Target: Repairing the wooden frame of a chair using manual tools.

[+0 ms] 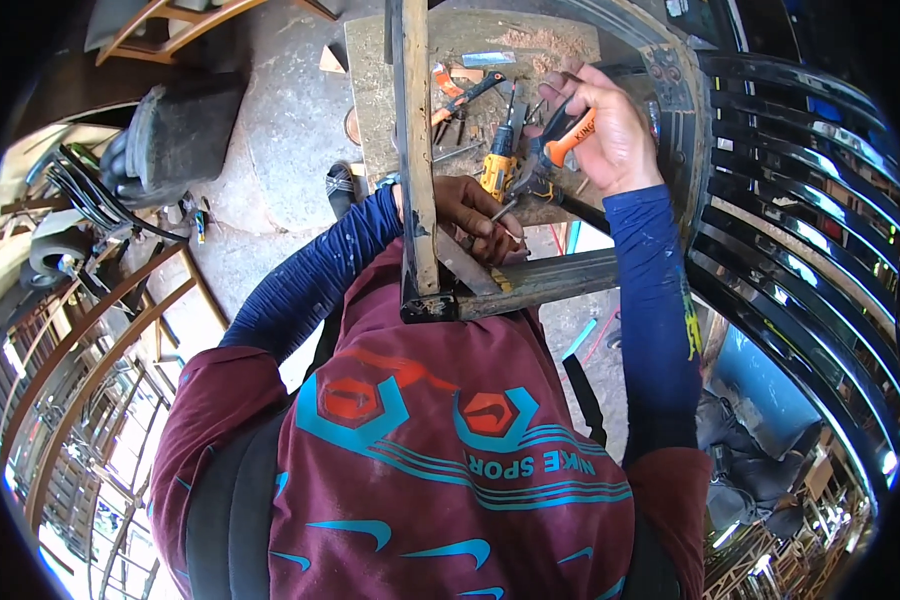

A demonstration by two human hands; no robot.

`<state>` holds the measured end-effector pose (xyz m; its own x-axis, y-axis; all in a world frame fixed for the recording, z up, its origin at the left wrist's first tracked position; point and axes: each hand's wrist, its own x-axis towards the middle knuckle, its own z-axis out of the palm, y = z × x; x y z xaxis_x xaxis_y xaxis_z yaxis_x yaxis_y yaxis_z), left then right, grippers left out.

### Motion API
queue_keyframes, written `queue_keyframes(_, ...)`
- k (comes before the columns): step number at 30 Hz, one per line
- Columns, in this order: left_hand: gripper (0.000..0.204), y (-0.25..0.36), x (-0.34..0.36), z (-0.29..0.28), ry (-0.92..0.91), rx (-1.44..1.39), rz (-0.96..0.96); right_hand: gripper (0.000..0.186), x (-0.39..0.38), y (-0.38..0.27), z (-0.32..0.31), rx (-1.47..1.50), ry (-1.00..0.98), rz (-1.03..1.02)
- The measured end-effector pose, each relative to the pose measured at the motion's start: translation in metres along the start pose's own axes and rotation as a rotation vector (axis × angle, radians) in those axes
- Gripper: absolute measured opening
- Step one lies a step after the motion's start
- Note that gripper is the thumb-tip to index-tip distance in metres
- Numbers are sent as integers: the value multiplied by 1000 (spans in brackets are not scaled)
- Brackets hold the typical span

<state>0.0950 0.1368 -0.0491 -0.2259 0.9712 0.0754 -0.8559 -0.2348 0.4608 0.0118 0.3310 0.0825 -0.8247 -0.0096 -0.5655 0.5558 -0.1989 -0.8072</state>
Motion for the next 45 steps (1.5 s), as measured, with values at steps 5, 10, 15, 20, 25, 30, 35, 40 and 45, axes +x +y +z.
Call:
queue_keyframes(5, 37, 6, 2, -18, -79, 109, -52, 45, -6, -13, 4, -35, -16, -212)
queue_keyframes(10, 31, 9, 3, -25, -127, 123, -25, 44, 58, 23, -26, -558, 38, -215)
queue_keyframes(15, 27, 10, 5, -20, -149, 222, -1, 12, 185, 135, -79, -801, 76, -70)
queue_keyframes(20, 24, 14, 2, -8, -132, 238, 9, 50, 252, 228, -64, -1373, 35, -56)
queue_keyframes(25, 27, 28, -1, -13, -111, 307, -230, 68, 235, 216, -43, -1928, 28, -179)
queue_keyframes(30, 28, 24, 0, -20, -141, 254, -162, 76, 76, 27, 21, -1269, -559, 594)
queue_keyframes(35, 29, 19, 9, -33, -168, 347, -173, 55, 3, 9, 7, -990, -649, 830)
queue_keyframes(40, 28, 33, 11, -25, -229, 351, -233, 51, 8, 10, -3, -721, -668, 1005)
queue_keyframes(45, 26, 34, 8, -25, -176, 302, -227, 55, 12, 6, -5, -735, -792, 1101)
